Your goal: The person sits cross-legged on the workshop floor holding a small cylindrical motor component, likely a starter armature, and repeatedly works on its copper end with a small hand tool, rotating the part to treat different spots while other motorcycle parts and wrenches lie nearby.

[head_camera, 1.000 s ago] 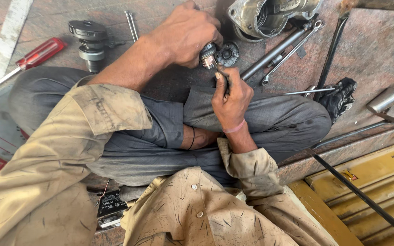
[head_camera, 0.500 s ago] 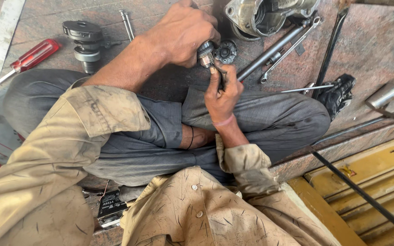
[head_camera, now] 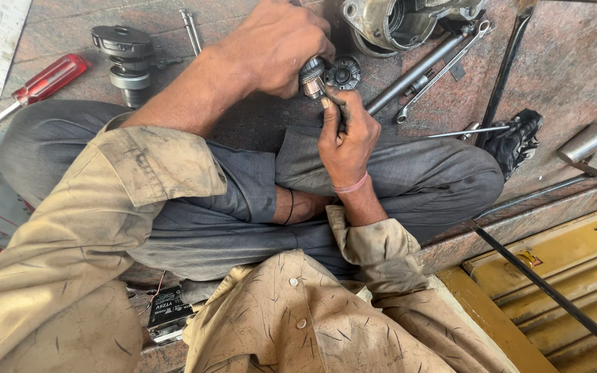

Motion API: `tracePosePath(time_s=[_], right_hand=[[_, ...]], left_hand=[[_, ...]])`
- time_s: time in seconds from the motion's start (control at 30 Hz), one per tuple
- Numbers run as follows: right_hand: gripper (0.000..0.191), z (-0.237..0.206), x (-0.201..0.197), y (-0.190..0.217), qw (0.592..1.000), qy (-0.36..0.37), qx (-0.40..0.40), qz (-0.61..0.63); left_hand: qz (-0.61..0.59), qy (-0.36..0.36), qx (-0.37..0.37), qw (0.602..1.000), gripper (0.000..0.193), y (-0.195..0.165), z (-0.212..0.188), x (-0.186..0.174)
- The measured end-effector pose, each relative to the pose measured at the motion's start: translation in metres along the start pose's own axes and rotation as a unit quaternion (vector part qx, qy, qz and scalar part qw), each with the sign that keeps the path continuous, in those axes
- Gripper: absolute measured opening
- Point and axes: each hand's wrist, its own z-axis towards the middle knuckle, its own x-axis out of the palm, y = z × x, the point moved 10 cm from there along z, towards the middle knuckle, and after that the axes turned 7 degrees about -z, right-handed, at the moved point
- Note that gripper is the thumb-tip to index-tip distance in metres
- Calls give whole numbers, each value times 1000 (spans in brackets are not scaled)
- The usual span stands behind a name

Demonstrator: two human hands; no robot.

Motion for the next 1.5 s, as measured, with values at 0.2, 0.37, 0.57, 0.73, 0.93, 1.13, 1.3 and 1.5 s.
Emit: tracePosePath(time_s=[0.2, 0.37, 0.57, 0.73, 0.93, 1.13, 1.3, 1.5], right_hand=[[11, 3, -7, 0, 999, 39, 18, -9], [7, 4, -5, -14, 992, 95, 79, -17], [5, -5, 6, -23, 994, 2, 72, 77], [5, -16, 20, -36, 991, -50, 90, 83], [4, -23, 23, -40, 988, -66, 91, 109], [5, -25, 25, -38, 986, -77, 104, 108], [8, -15, 5, -9, 997, -76, 22, 19], [9, -9, -6, -4, 999, 9, 34, -32]], left_hand=[[-3, 4, -3, 1000, 30, 1, 1, -1], [-5, -15, 0, 1000, 28, 0, 0, -4], [-28, 9, -22, 999, 29, 6, 2, 4], [9, 0, -6, 1000, 37, 2, 5, 3], [2, 12, -6, 1000, 35, 1, 5, 5], [13, 17, -6, 1000, 40, -3, 5, 8], [-3, 29, -1, 1000, 34, -3, 5, 1], [-5, 29, -3, 1000, 31, -6, 5, 1]])
